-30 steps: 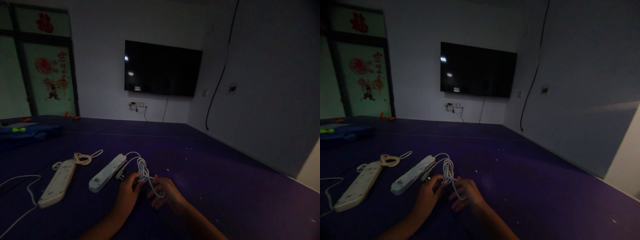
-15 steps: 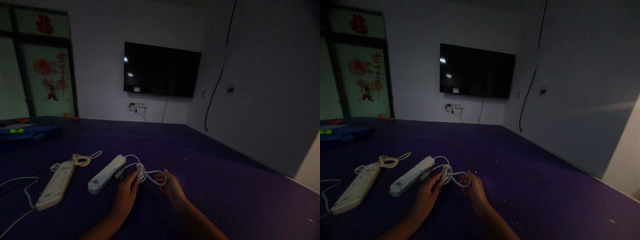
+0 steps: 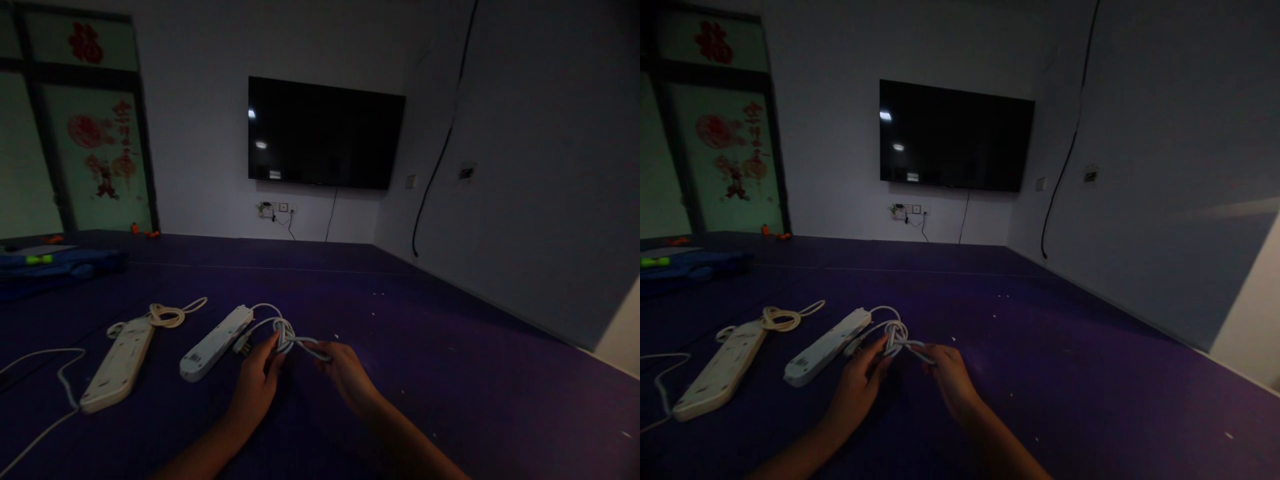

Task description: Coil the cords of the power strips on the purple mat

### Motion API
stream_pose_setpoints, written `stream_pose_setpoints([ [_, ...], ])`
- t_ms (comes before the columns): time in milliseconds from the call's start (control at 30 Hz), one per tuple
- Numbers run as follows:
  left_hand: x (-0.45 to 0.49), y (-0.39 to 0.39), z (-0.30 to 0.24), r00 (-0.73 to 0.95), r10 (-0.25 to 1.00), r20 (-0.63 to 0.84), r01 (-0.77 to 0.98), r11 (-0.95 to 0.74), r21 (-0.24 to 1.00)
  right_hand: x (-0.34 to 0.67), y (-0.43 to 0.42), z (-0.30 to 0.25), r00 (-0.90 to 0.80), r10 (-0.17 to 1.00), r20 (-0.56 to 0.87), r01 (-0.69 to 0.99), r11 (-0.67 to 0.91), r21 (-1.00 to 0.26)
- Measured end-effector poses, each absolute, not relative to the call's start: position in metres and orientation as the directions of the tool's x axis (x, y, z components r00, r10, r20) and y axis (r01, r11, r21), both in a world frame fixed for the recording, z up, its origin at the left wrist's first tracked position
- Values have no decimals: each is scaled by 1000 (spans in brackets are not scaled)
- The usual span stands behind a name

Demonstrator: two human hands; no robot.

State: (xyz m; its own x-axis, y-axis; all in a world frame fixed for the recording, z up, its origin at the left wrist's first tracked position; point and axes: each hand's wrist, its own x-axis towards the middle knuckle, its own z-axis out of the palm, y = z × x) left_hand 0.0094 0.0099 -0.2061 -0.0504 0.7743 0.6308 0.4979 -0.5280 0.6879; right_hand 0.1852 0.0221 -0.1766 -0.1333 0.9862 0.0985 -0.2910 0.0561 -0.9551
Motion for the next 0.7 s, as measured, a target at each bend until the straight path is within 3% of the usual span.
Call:
stream_pose_setpoints([
  [200,10,9,-207,31,752,658,529,-571,628,190,22,-177,-65,973,221,-150,209,-966],
  [433,12,6,-209,175,685,707,518,-675,526,186,11,-175,-184,847,499,96,520,-848],
  [700,13,5,-208,223,639,736,554,-705,444,186,13,-180,-155,852,501,198,524,-829],
])
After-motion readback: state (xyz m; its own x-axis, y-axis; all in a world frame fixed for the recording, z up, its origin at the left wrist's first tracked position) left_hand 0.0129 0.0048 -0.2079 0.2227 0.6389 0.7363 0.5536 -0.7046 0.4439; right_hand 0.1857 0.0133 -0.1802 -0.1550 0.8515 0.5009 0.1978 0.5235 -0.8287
